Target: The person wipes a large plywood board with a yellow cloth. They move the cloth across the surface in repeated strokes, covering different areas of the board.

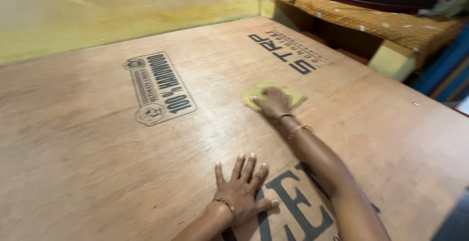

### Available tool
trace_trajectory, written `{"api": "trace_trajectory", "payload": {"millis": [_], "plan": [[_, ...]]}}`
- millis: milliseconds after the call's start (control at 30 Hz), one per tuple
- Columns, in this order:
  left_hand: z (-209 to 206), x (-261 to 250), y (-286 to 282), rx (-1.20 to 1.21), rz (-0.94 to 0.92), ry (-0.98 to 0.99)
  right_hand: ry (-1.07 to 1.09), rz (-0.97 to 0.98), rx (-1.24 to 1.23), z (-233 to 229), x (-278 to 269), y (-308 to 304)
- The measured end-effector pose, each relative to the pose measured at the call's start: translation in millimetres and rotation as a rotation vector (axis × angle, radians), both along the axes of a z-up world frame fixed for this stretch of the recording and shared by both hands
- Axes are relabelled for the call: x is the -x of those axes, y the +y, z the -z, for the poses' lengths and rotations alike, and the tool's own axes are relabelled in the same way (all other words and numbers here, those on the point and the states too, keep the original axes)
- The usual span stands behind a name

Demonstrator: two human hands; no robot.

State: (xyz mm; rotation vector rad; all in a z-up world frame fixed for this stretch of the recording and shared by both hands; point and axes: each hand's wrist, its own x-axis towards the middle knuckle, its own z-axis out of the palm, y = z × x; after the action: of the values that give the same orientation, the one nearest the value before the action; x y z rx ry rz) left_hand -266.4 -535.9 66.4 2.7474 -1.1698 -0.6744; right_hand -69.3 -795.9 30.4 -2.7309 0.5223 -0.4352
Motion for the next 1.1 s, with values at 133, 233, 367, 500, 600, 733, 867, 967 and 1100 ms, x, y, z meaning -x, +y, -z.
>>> {"api": "trace_trajectory", "payload": {"millis": [133,233,367,500,600,733,867,967,1100], "plan": [[9,0,3,0.069,0.003,-0.021,0.010,-0.631,-0.017,-16,-31,143],[14,-2,4,0.107,0.020,-0.048,0.192,-1.060,-0.073,-29,3,228],[19,-7,1,0.153,0.088,-0.026,0.204,-1.538,0.106,-22,34,289],[23,-5,5,0.154,0.014,0.002,0.059,-1.650,0.260,11,7,280],[29,-8,0,0.147,-0.024,0.029,0.201,-1.275,0.204,13,-58,222],[41,-16,1,0.435,0.079,-0.803,0.288,-0.540,0.260,5,-108,38],[24,-13,2,0.042,-0.012,0.101,0.294,-0.028,0.177,21,-35,-168],[1,-9,0,0.010,-0.026,0.141,0.329,0.305,0.112,27,61,-281],[-10,-6,-3,-0.026,-0.017,0.112,0.325,0.584,0.063,24,182,-368]]}}
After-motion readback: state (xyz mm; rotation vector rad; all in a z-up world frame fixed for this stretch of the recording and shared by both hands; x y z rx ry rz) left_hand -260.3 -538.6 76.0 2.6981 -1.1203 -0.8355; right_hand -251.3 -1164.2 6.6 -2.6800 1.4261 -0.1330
